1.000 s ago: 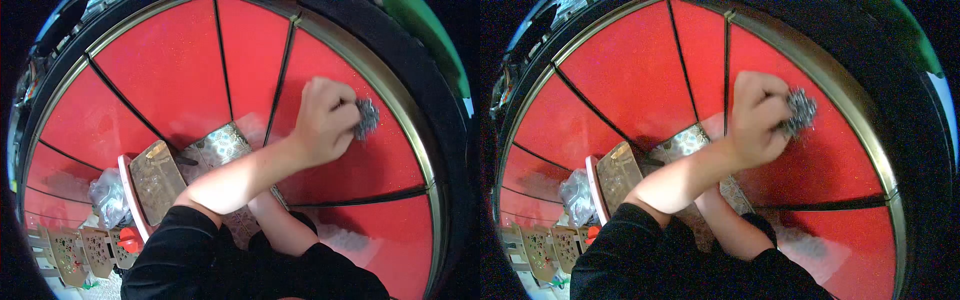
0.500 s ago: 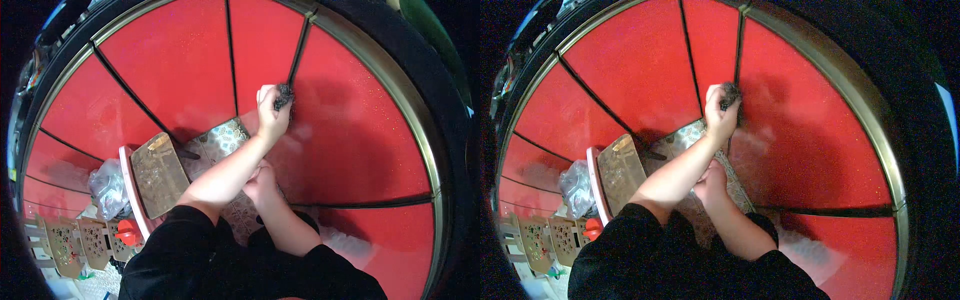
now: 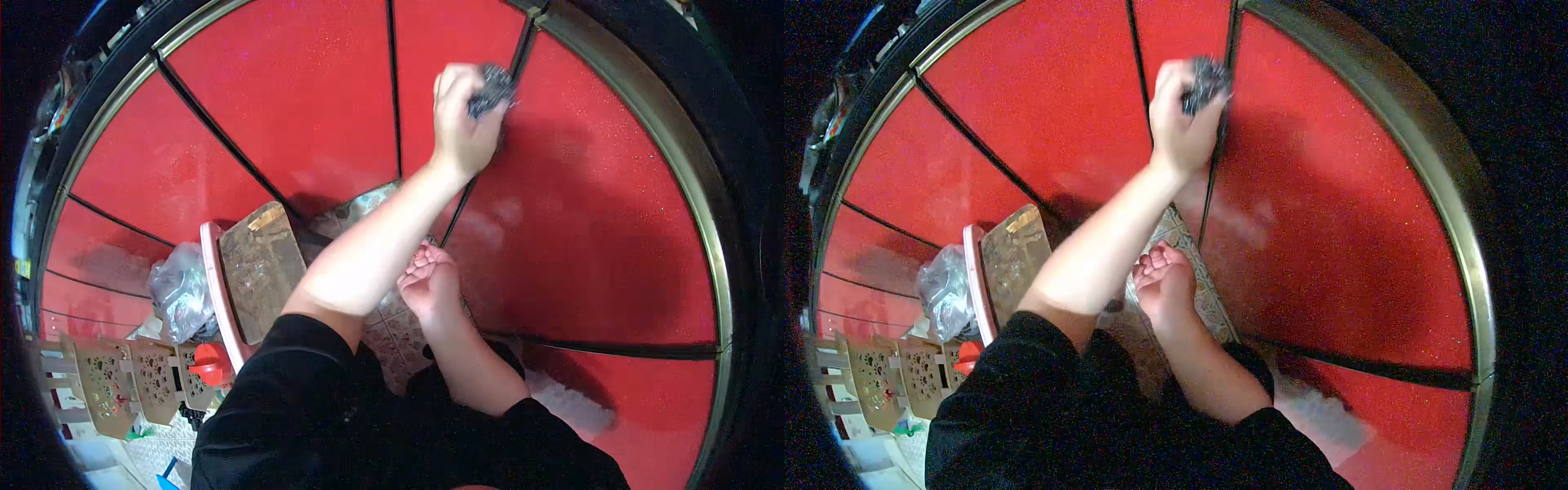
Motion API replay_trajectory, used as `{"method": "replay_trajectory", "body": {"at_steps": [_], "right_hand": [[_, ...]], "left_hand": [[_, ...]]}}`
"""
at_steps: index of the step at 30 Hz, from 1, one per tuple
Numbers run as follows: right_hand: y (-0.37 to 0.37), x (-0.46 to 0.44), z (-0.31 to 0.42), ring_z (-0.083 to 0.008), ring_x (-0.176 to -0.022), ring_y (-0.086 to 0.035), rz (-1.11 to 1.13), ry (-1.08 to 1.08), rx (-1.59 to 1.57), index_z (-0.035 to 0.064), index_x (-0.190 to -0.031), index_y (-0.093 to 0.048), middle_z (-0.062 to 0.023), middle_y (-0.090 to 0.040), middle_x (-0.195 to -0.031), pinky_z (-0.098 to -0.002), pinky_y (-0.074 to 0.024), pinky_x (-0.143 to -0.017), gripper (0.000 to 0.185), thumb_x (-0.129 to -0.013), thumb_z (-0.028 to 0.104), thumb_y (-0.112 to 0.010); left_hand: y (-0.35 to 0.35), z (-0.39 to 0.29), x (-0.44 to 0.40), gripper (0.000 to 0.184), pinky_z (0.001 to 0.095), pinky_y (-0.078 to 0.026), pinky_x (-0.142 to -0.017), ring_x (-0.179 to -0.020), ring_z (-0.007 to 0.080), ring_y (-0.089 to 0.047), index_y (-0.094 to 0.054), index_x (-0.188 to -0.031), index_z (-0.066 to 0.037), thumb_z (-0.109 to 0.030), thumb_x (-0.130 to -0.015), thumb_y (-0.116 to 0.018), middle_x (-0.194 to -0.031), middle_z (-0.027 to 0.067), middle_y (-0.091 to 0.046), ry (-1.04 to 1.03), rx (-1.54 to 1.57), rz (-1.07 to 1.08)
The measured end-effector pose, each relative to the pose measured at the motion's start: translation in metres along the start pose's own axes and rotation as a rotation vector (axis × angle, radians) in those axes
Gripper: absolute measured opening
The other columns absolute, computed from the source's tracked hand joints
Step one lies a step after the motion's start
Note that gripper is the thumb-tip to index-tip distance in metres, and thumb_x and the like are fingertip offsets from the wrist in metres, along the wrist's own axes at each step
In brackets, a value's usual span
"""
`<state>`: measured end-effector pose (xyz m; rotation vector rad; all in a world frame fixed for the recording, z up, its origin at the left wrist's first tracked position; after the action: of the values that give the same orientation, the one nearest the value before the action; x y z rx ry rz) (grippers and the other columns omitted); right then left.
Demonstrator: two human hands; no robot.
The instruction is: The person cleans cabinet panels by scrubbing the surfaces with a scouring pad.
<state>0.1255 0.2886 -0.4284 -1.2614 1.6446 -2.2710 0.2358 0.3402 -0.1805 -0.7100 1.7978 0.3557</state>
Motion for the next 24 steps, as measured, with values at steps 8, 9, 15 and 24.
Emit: {"method": "replay_trajectory", "body": {"at_steps": [8, 9, 15, 24], "right_hand": [[0.004, 0.002, 0.000, -0.0145, -0.074, -0.046, -0.062, -0.005, -0.017, 0.0099, -0.089, -0.052, 0.0007, -0.050, -0.080, -0.0292, -0.0387, -0.069, 0.006, -0.084, 0.014, -0.053], [0.006, 0.004, 0.001, -0.0146, -0.073, -0.045, -0.091, 0.003, 0.000, 0.0100, -0.089, -0.052, 0.0008, -0.049, -0.079, -0.0294, -0.0387, -0.069, 0.006, -0.085, 0.014, -0.053], [-0.002, -0.001, 0.009, -0.0148, -0.068, -0.045, -0.049, 0.014, -0.029, 0.0105, -0.085, -0.052, 0.0007, -0.049, -0.072, -0.0291, -0.0387, -0.067, 0.004, -0.086, 0.013, -0.049], [0.003, 0.001, 0.017, -0.0142, -0.067, -0.044, -0.125, 0.020, -0.028, 0.0119, -0.084, -0.053, 0.0021, -0.048, -0.070, -0.0278, -0.0376, -0.067, 0.004, -0.086, 0.013, -0.049]], "left_hand": [[0.014, 0.075, 0.118, 0.020, 0.0277, -0.043, -0.077, -0.086, 0.0150, -0.054, -0.056, -0.088, -0.003, 0.003, -0.072, -0.067, -0.090, 0.0056, -0.056, 0.586, 0.127, 0.183], [0.013, 0.071, 0.105, 0.020, 0.0277, -0.043, -0.077, -0.086, 0.0150, -0.054, -0.056, -0.088, -0.003, 0.003, -0.072, -0.067, -0.090, 0.0056, -0.056, 0.586, 0.125, 0.180], [-0.007, 0.030, -0.050, 0.021, 0.0255, -0.045, -0.074, -0.080, 0.0106, -0.053, -0.055, -0.095, -0.003, -0.002, -0.077, -0.067, -0.086, 0.0013, -0.058, 0.210, 0.070, 0.015], [0.012, 0.102, 0.095, 0.015, 0.0254, -0.043, -0.076, -0.084, 0.0099, -0.052, -0.054, -0.094, -0.006, 0.001, -0.082, -0.061, -0.090, -0.0010, -0.055, 0.559, 0.101, -0.044]]}}
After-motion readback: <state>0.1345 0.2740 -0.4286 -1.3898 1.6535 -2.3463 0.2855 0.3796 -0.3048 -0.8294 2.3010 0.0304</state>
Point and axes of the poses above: each hand's wrist, its own x-axis away from the middle knuckle, its own y-axis out of the back of the hand, z = x × y, the point moved 8 cm from there along -x, towards the middle knuckle
